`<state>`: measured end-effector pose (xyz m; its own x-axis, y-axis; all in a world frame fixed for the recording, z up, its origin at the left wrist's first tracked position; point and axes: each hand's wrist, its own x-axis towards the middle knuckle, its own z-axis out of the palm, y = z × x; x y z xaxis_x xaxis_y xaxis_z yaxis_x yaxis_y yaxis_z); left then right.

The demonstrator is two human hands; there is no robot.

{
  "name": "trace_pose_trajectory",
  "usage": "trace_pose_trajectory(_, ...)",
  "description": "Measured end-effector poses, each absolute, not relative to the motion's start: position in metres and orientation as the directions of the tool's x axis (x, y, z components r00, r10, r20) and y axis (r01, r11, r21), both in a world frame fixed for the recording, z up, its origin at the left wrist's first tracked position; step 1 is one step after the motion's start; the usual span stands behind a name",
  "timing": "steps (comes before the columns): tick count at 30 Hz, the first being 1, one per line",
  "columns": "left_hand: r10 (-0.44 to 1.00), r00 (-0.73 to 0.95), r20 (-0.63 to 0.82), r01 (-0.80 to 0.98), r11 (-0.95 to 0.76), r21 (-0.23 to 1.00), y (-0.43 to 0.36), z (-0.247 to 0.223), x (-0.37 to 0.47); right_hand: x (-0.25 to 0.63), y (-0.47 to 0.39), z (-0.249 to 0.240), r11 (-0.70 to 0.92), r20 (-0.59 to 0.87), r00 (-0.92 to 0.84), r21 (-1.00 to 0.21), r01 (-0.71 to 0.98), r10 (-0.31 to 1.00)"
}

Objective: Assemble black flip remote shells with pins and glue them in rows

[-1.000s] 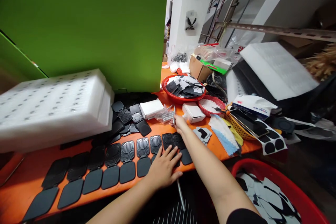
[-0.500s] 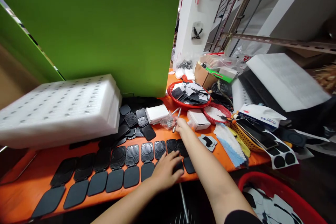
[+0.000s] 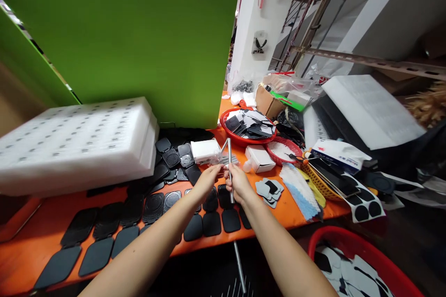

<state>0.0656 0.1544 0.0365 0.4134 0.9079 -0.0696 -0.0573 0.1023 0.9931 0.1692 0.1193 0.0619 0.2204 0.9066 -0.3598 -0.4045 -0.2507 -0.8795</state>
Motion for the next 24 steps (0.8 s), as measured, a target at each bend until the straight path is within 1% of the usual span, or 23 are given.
trace_pose_trajectory(4,0.853,0.497,-0.159,-0.152,0.266,0.952,0.151,0.045,0.073,0.153,0.105,0.058,-0.246,-0.321,0.209,-0.916,-0.318,0.924)
trace_pose_trajectory(9,0.796,0.545,-0.265,-0.185,0.423,0.887,0.141,0.048,0.076,0.147,0.096,0.051,-0.246,-0.284,0.217,-0.951,-0.186,0.934)
trace_pose_trajectory(10,0.791,0.543,-0.282,-0.191,0.443,0.876,0.141,0.049,0.076,0.148,0.094,0.049,-0.232,-0.254,0.222,-0.965,-0.123,0.941)
trace_pose_trajectory(12,0.782,0.538,-0.316,-0.205,0.484,0.850,0.141,0.053,0.075,0.152,0.092,0.046,-0.168,-0.148,0.231,-0.984,0.067,0.962)
trace_pose_trajectory(13,0.772,0.540,-0.334,-0.211,0.508,0.835,0.142,0.055,0.074,0.154,0.090,0.046,-0.118,-0.076,0.228,-0.977,0.176,0.971)
trace_pose_trajectory(15,0.745,0.557,-0.367,-0.222,0.559,0.799,0.145,0.060,0.072,0.157,0.087,0.046,-0.015,0.065,0.201,-0.927,0.375,0.977)
trace_pose_trajectory(17,0.719,0.571,-0.395,-0.232,0.604,0.763,0.148,0.065,0.067,0.156,0.084,0.050,0.094,0.176,0.108,-0.847,0.524,0.978)
trace_pose_trajectory(19,0.699,0.584,-0.413,-0.238,0.634,0.736,0.152,0.070,0.061,0.152,0.077,0.058,0.219,0.233,-0.057,-0.762,0.609,0.971)
trace_pose_trajectory(21,0.674,0.609,-0.418,-0.229,0.654,0.721,0.154,0.074,0.054,0.151,0.063,0.068,0.306,0.215,-0.219,-0.720,0.623,0.952)
trace_pose_trajectory(22,0.661,0.624,-0.417,-0.219,0.660,0.718,0.155,0.075,0.051,0.153,0.052,0.073,0.312,0.181,-0.267,-0.724,0.614,0.946)
trace_pose_trajectory(23,0.650,0.636,-0.415,-0.212,0.665,0.716,0.155,0.076,0.049,0.158,0.039,0.076,0.289,0.140,-0.281,-0.742,0.605,0.949)
trace_pose_trajectory(24,0.642,0.646,-0.413,-0.207,0.668,0.715,0.154,0.076,0.047,0.165,0.023,0.076,0.233,0.093,-0.255,-0.767,0.598,0.962)
